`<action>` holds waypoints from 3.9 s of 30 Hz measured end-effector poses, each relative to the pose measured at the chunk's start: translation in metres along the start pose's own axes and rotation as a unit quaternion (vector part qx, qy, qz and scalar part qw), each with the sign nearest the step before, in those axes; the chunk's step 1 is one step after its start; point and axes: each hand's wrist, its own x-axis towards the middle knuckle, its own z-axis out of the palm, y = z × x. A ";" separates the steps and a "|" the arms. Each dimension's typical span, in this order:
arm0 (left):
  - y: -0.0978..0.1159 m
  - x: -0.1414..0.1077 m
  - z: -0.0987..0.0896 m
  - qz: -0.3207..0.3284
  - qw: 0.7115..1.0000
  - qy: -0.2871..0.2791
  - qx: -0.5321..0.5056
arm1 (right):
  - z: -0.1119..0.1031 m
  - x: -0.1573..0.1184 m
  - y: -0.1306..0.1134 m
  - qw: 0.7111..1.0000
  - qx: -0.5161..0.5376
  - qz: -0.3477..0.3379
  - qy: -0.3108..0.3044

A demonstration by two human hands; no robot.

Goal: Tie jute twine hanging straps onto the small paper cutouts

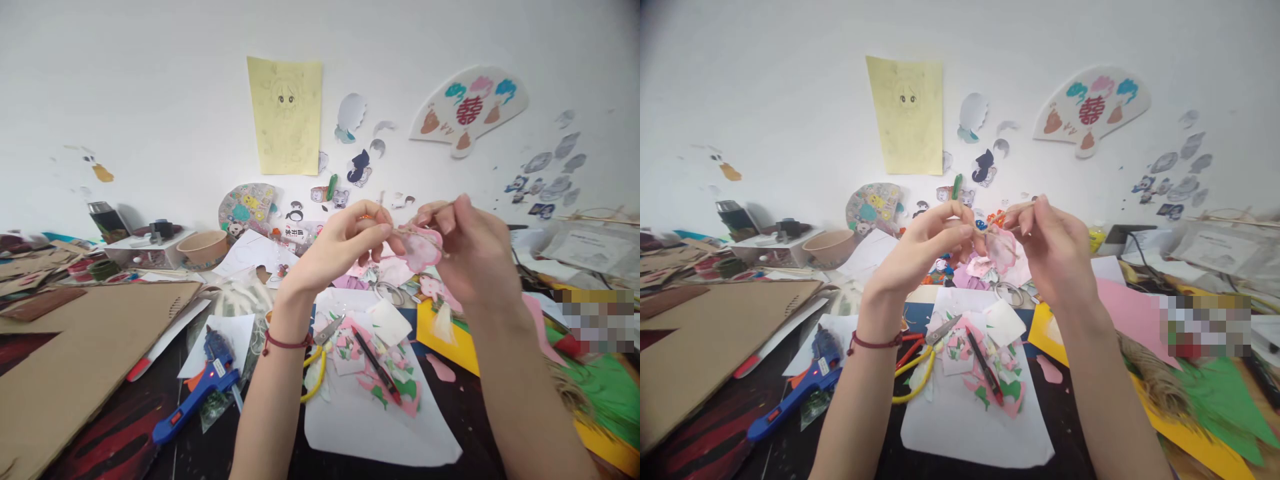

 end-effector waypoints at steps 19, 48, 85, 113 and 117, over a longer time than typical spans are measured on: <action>-0.001 0.000 -0.004 0.010 0.971 0.021 0.237 | 0.012 -0.012 -0.001 0.986 -0.159 -0.033 -0.045; -0.006 0.007 0.030 0.104 0.934 0.074 0.335 | -0.003 -0.009 -0.016 0.988 -0.140 -0.068 -0.024; -0.006 0.006 0.026 0.157 0.897 0.123 0.395 | -0.013 -0.009 -0.024 0.985 -0.161 -0.009 -0.058; -0.005 0.006 0.026 0.135 0.906 0.129 0.379 | -0.007 -0.011 -0.023 0.978 -0.204 -0.023 -0.028; -0.004 0.006 0.026 0.134 0.904 0.139 0.383 | -0.006 -0.011 -0.023 0.978 -0.208 -0.026 -0.024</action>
